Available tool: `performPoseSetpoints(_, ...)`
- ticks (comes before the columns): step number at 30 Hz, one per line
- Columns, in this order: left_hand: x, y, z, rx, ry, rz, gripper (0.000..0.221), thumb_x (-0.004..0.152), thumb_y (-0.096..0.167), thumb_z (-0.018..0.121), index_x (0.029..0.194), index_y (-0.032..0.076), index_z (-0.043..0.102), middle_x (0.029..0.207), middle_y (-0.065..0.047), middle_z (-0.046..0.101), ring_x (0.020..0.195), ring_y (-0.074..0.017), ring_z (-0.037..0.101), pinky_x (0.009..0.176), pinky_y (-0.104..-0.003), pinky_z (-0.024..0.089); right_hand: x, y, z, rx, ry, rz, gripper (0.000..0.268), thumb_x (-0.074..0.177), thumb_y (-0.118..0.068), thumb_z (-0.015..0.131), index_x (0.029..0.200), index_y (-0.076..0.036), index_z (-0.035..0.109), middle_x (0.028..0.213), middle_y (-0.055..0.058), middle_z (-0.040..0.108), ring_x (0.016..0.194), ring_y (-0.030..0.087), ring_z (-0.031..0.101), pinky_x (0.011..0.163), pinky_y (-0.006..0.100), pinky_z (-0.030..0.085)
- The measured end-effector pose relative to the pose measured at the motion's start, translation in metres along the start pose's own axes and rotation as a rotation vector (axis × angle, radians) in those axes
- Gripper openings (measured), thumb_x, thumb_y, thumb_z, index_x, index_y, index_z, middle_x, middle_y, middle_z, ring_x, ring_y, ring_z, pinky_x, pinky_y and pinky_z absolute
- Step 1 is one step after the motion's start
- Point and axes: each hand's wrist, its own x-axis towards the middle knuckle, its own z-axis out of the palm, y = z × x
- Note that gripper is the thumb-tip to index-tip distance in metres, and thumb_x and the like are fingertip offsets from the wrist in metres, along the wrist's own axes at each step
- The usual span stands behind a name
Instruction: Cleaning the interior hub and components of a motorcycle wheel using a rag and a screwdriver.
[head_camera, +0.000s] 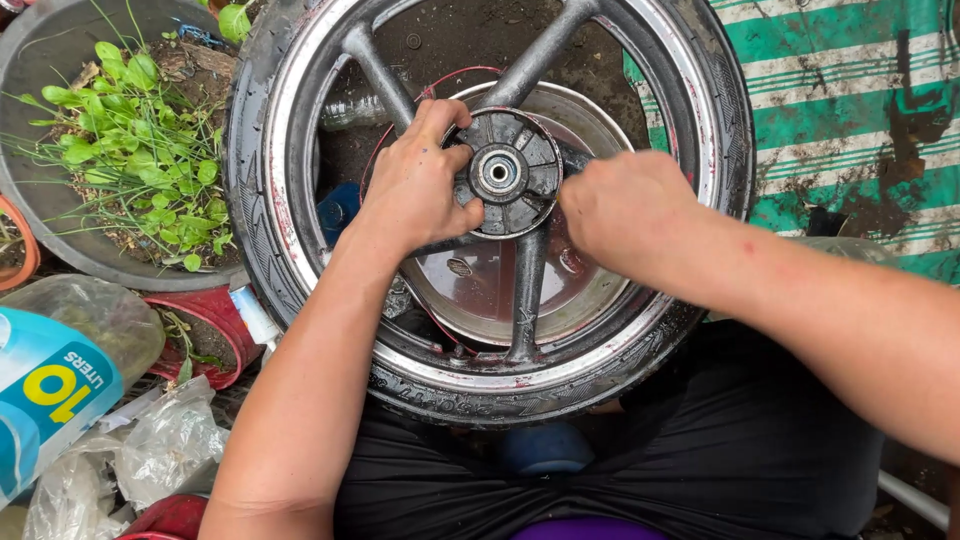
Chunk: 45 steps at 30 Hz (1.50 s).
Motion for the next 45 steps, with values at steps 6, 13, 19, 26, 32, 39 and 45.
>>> performPoseSetpoints(6,0.002,0.002,-0.001,-0.007,-0.007,0.01,0.039,0.064,0.026,0.092,0.09,-0.002,0.083,0.138,-0.009,0.053,0.127,-0.0319,0.06,0.096,-0.046,0.064,0.033,0.021,-0.094,-0.248,-0.305,0.028,0.029,0.096,-0.03,0.06,0.084,-0.019,0.085,0.09,0.011,0.084,0.079,0.037,0.082,0.069,0.045,0.062)
performPoseSetpoints(13,-0.001,0.007,-0.007,0.002,0.021,0.037,0.035,0.064,0.026,0.088,0.086,-0.002,0.081,0.138,-0.011,0.056,0.123,-0.0306,0.062,0.084,-0.043,0.065,0.067,0.038,-0.056,-0.265,0.026,-0.16,0.027,0.097,-0.032,0.064,0.078,-0.021,0.08,0.082,0.012,0.081,0.064,0.035,0.078,0.058,0.044,0.056)
performPoseSetpoints(19,-0.002,0.012,-0.013,-0.025,0.047,0.052,0.033,0.066,0.021,0.086,0.085,-0.005,0.078,0.136,-0.015,0.059,0.123,-0.0334,0.063,0.082,-0.041,0.064,0.097,0.031,-0.039,-0.241,-0.059,-0.319,0.024,0.095,-0.029,0.066,0.077,-0.026,0.083,0.078,0.007,0.081,0.063,0.03,0.076,0.054,0.045,0.055)
performPoseSetpoints(26,-0.002,0.018,-0.018,0.001,-0.004,-0.013,0.04,0.067,0.02,0.086,0.098,-0.005,0.081,0.136,-0.016,0.059,0.126,-0.0349,0.065,0.09,-0.043,0.064,0.119,0.1,-0.029,0.007,-0.163,-0.441,0.028,0.093,-0.037,0.069,0.077,-0.018,0.08,0.078,0.011,0.079,0.068,0.043,0.073,0.066,0.052,0.06)
performPoseSetpoints(32,-0.007,0.015,-0.01,0.022,-0.035,-0.036,0.044,0.067,0.022,0.086,0.102,-0.005,0.081,0.138,-0.017,0.062,0.143,-0.0429,0.06,0.109,-0.051,0.061,0.112,0.122,-0.013,0.155,-0.09,-0.552,0.02,0.099,-0.032,0.07,0.104,-0.02,0.085,0.082,0.001,0.081,0.066,0.036,0.077,0.061,0.05,0.061)
performPoseSetpoints(39,-0.006,0.019,-0.014,0.028,-0.04,-0.055,0.045,0.068,0.022,0.086,0.104,-0.004,0.082,0.135,-0.016,0.064,0.143,-0.0433,0.062,0.127,-0.055,0.05,0.107,0.126,-0.003,0.37,-0.028,-0.583,0.019,0.094,-0.019,0.072,0.107,-0.015,0.085,0.095,-0.002,0.085,0.064,0.034,0.077,0.055,0.047,0.06)
performPoseSetpoints(45,-0.007,0.016,-0.012,0.054,-0.058,-0.052,0.049,0.066,0.026,0.087,0.105,-0.002,0.082,0.139,-0.017,0.064,0.146,-0.0429,0.057,0.126,-0.056,0.049,0.081,0.077,-0.045,0.001,-0.169,-0.368,0.015,0.086,-0.022,0.065,0.074,-0.019,0.074,0.074,0.009,0.079,0.062,0.035,0.079,0.053,0.045,0.06)
